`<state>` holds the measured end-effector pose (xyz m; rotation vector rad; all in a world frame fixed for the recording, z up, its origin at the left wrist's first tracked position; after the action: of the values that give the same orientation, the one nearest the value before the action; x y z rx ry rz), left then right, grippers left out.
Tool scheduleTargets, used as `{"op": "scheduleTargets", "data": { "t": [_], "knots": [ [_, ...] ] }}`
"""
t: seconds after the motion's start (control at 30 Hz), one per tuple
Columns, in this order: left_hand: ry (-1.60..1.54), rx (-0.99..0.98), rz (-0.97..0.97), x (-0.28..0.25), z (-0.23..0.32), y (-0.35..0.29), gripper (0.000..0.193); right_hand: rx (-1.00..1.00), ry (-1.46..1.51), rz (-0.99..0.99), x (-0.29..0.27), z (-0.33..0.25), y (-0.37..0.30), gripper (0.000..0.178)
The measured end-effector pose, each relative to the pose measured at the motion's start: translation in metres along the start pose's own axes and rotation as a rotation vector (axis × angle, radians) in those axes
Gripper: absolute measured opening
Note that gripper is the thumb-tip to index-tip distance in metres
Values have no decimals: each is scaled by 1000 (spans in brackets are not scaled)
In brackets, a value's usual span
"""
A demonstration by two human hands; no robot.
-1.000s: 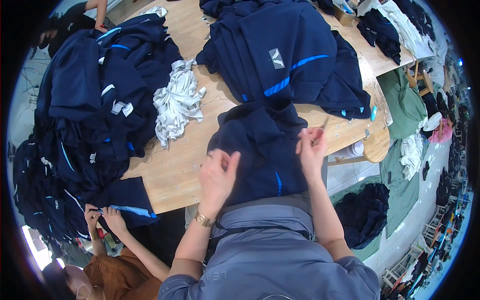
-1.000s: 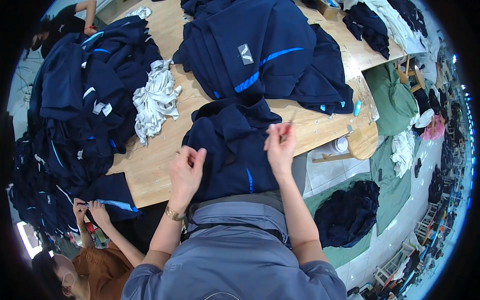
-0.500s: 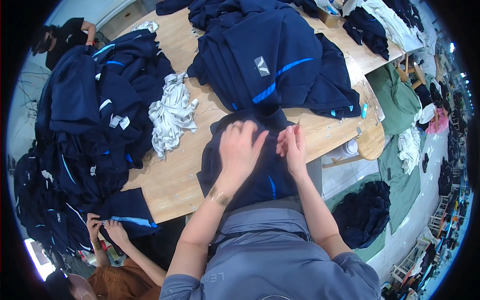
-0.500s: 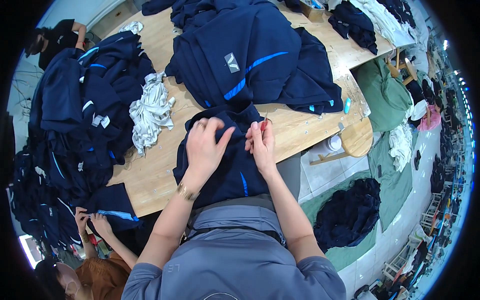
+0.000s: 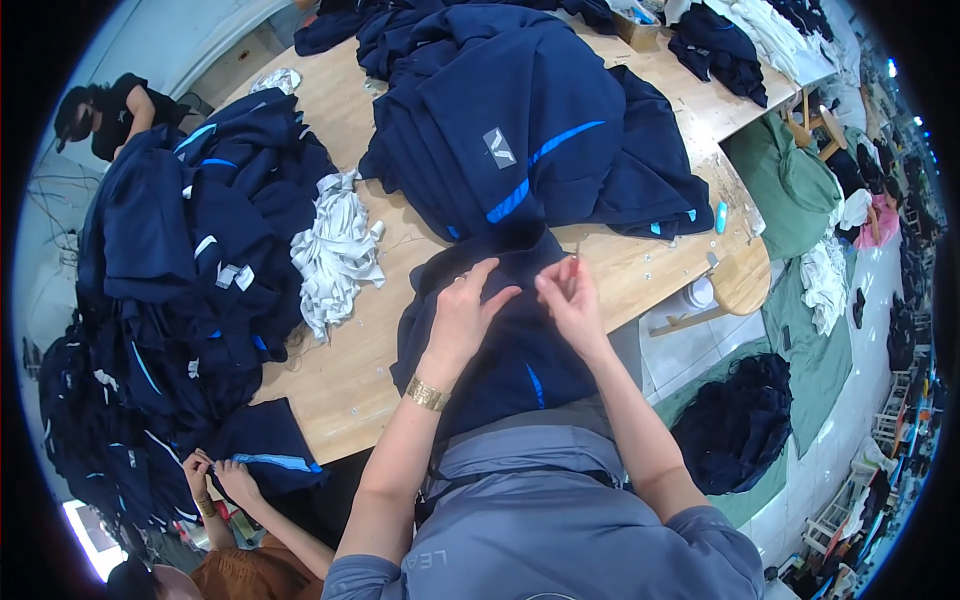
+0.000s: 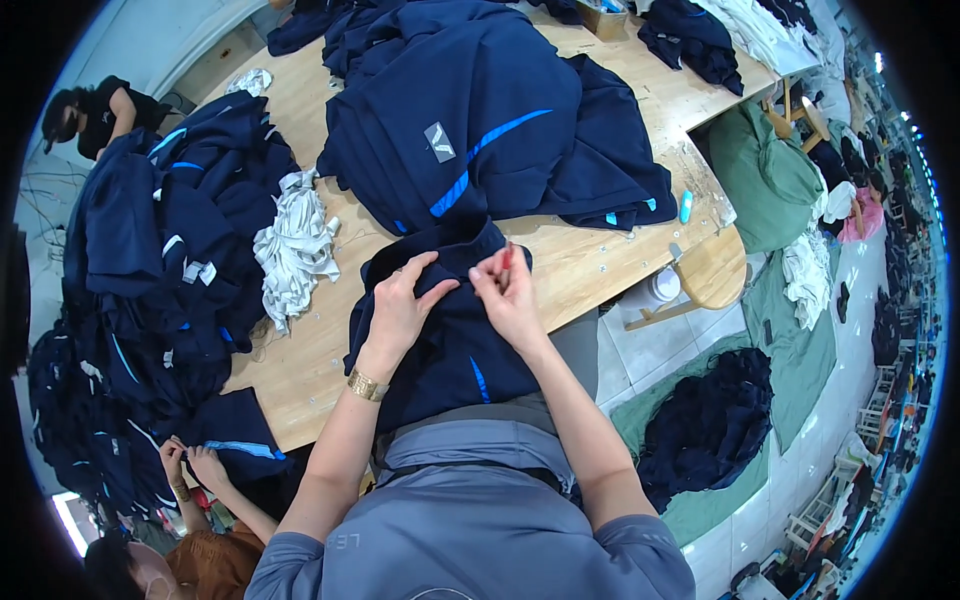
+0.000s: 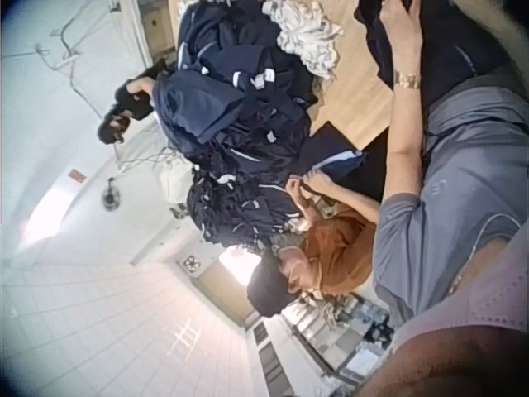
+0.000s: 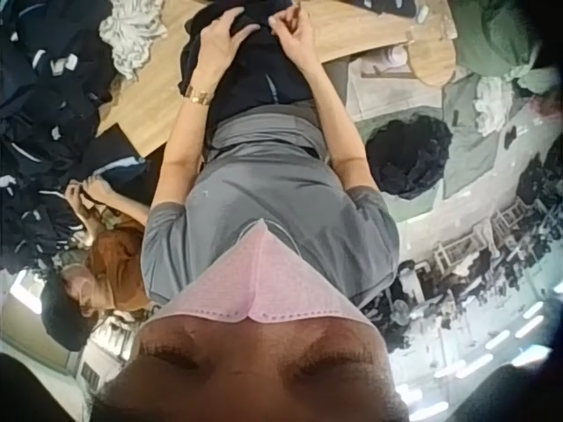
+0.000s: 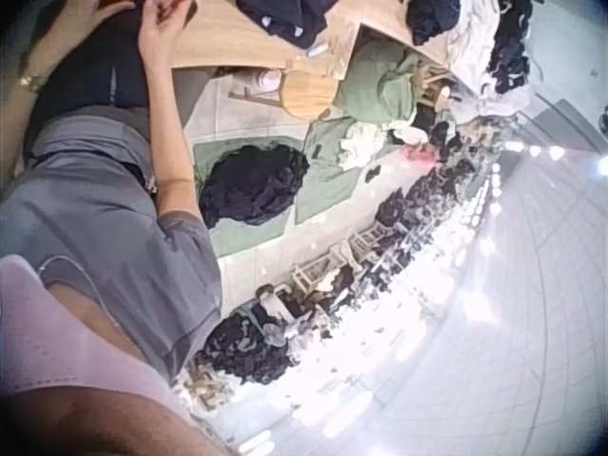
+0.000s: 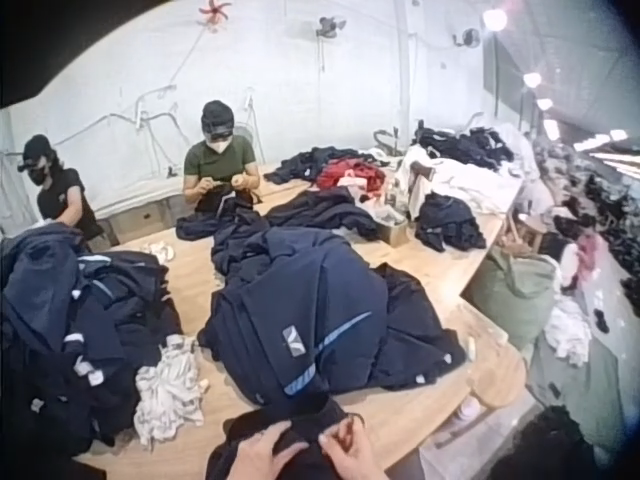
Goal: Trimming excess threads and loose ends from blue athletic garments using thread nippers.
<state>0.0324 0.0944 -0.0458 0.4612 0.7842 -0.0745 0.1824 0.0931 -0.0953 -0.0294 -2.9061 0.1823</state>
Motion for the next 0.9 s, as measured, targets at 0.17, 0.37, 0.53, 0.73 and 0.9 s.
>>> {"op": "scheduleTargets", "data": {
  "t": [0.17,0.37,0.53,0.73,0.9],
  "knots": [
    [-34,84,57,-14,10,-8,38,-161,-306,-41,37,-21,2,21],
    [-29,67,97,-25,18,-8,28,-198,-73,-4,28,-37,-8,21],
    [-62,58,127,-34,18,-11,23,-175,-276,13,6,-50,-19,21],
    [-51,88,112,-39,26,-9,21,-197,-818,-113,23,-52,-31,35],
    [-44,108,121,-40,27,-10,18,-236,-1017,-170,32,-52,-33,40]
  ]
}}
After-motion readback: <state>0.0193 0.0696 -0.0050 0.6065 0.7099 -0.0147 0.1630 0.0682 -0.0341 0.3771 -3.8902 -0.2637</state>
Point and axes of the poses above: each hand's wrist, its own y-axis towards the middle knuckle, its own x-axis out of the palm, z = x × y, the point moved 9 cm from there along y, towards the middle knuckle, and after that the axes turned 7 degrees about x, right-handed, at the moved point
